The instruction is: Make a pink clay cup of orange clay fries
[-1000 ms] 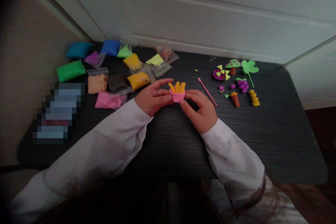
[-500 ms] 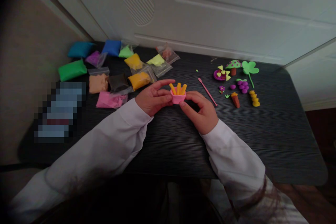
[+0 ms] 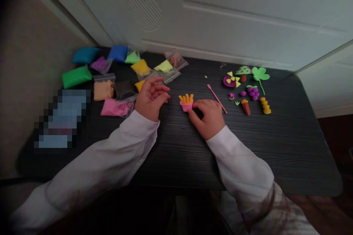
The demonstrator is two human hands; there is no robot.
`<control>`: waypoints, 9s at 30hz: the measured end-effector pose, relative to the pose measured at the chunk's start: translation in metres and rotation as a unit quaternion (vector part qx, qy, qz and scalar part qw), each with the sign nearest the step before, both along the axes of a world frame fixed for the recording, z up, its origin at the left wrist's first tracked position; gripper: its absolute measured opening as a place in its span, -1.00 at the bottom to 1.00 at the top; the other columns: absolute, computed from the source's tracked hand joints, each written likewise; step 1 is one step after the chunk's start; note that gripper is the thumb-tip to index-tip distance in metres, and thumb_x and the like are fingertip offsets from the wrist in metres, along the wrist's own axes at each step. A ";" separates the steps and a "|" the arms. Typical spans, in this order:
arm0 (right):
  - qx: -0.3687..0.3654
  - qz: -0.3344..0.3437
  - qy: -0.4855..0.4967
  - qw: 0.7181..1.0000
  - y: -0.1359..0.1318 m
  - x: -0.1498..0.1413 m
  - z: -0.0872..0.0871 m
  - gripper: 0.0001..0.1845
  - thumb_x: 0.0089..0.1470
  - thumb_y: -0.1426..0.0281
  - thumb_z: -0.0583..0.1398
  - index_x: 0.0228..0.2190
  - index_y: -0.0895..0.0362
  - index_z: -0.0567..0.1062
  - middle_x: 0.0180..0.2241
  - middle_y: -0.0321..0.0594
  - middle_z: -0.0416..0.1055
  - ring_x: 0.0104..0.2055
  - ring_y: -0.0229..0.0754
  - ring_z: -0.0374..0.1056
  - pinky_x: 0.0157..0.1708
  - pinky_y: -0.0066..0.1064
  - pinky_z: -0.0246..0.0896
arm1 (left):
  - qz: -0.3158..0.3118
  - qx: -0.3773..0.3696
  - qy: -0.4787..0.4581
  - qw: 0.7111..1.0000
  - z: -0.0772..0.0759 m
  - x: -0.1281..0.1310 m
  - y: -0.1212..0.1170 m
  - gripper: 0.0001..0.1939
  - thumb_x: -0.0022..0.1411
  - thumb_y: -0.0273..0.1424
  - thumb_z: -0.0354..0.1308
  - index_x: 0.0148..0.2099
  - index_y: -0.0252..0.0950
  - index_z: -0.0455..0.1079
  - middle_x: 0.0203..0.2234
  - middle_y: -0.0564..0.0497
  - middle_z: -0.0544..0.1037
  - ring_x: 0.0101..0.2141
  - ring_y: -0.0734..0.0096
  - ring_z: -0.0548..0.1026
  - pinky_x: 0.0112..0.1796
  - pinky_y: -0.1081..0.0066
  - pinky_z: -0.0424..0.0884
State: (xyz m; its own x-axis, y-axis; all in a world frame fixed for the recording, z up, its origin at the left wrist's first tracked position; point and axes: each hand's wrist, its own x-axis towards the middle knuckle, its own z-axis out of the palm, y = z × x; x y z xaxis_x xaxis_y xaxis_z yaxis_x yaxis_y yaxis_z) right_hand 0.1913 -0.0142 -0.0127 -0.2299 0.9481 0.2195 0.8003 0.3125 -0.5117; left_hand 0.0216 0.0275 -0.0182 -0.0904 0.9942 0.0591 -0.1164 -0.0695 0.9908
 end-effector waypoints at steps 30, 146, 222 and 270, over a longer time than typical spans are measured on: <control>0.074 0.103 -0.127 0.984 -0.032 0.012 0.014 -0.69 -0.05 0.37 0.14 -0.18 0.04 0.44 -0.36 -0.23 0.42 -0.26 -0.12 0.24 -0.12 -0.12 0.00 | -0.028 0.018 0.106 0.994 -0.002 -0.001 0.001 -0.91 -0.04 -0.57 0.05 -0.46 -0.31 0.35 -0.57 0.11 0.42 -0.54 0.59 0.34 -0.47 0.52 0.28; 0.209 0.044 0.093 0.972 -0.019 -0.018 0.027 -0.74 -0.10 0.57 0.18 -0.30 0.10 0.48 -0.45 -0.25 0.43 -0.38 -0.24 0.32 -0.17 -0.16 0.17 | -0.273 -0.260 -0.247 0.893 0.013 0.003 -0.028 -0.83 -0.18 -0.42 0.30 -0.49 -0.36 0.39 -0.61 0.09 0.44 -0.60 0.62 0.34 -0.53 0.53 0.22; 0.100 0.010 0.192 0.976 -0.023 -0.013 0.025 -0.75 -0.02 0.55 0.12 -0.26 0.11 0.46 -0.23 -0.19 0.37 -0.15 -0.23 0.29 -0.11 -0.34 0.19 | -0.248 -0.278 -0.380 0.846 0.010 0.001 -0.024 -0.79 -0.08 -0.65 0.16 -0.33 -0.34 0.37 -0.54 0.05 0.55 -0.47 0.59 0.50 -0.43 0.62 0.41; 0.161 -0.058 0.179 0.969 -0.023 -0.002 0.029 -0.76 -0.03 0.51 0.12 -0.28 0.05 0.46 -0.26 -0.21 0.40 -0.19 -0.16 0.32 -0.17 -0.24 0.21 | -0.306 -0.245 -0.205 0.897 0.012 -0.001 -0.023 -0.65 -0.15 -0.51 0.28 -0.23 -0.33 0.34 -0.58 0.05 0.54 -0.51 0.55 0.49 -0.42 0.55 0.34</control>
State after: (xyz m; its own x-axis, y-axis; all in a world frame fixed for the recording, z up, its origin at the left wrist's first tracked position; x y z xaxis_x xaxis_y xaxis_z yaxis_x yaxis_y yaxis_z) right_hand 0.1893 -0.0369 0.0158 0.0190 0.8324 0.5539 0.6293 0.4206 -0.6535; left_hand 0.0202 0.0048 -0.0060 0.5663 0.7630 -0.3115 -0.3456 0.5630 0.7508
